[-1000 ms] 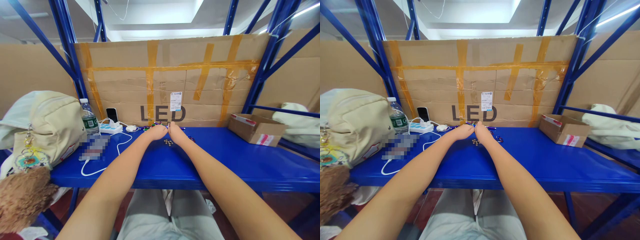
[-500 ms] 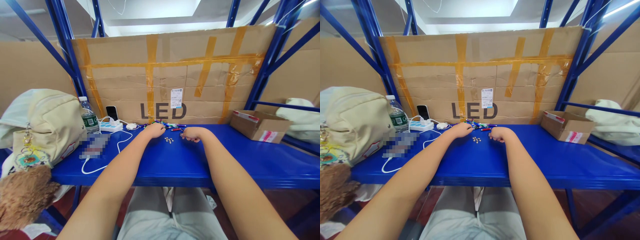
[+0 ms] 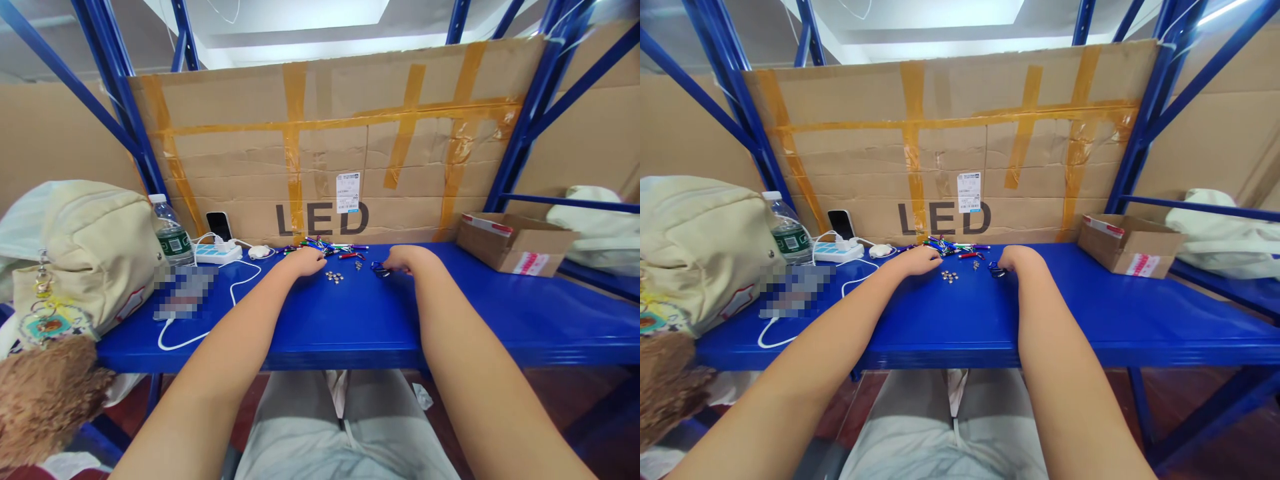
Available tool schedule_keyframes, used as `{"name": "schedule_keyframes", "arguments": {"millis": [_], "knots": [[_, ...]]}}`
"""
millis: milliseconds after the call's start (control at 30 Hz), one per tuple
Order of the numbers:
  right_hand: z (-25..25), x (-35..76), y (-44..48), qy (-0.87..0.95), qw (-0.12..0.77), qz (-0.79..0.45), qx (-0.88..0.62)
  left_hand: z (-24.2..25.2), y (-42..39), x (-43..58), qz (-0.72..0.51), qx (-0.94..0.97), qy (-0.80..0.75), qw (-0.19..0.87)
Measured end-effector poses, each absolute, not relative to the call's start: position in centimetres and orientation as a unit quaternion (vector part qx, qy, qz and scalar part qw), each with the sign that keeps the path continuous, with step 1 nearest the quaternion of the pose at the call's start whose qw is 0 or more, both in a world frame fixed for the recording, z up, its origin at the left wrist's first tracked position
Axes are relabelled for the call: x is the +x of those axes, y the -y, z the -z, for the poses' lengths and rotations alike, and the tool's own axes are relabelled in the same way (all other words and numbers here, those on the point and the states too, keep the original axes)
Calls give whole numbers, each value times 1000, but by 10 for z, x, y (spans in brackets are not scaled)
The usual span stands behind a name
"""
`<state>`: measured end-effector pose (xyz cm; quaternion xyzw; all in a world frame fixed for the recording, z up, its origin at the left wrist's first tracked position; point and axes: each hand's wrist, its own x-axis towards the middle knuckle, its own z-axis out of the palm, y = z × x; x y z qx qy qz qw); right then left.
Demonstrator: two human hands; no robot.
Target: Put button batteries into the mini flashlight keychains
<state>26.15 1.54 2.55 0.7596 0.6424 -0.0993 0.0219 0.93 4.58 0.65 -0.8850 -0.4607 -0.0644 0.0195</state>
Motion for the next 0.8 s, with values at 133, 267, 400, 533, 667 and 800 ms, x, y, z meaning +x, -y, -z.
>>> {"name": "schedule_keyframes", "arguments": {"millis": [133,267,400,533,667,800], "knots": [[-23,243,-22,-685,-135,29,716,-5,-48,10,82,-890,449,11],[-14,207,-26,-714,-283,85,634,-5,-48,11,122,-900,419,-5],[-4,181,-24,-699,-288,206,621,-7,-48,13,173,-911,373,-21],[-4,177,-19,-651,-300,328,615,-11,-46,14,226,-912,343,-20],[-8,181,-20,-596,-297,450,595,-14,-41,16,236,-910,336,63],[-8,187,-26,-500,-291,621,528,-15,-39,19,173,-912,341,152]]}}
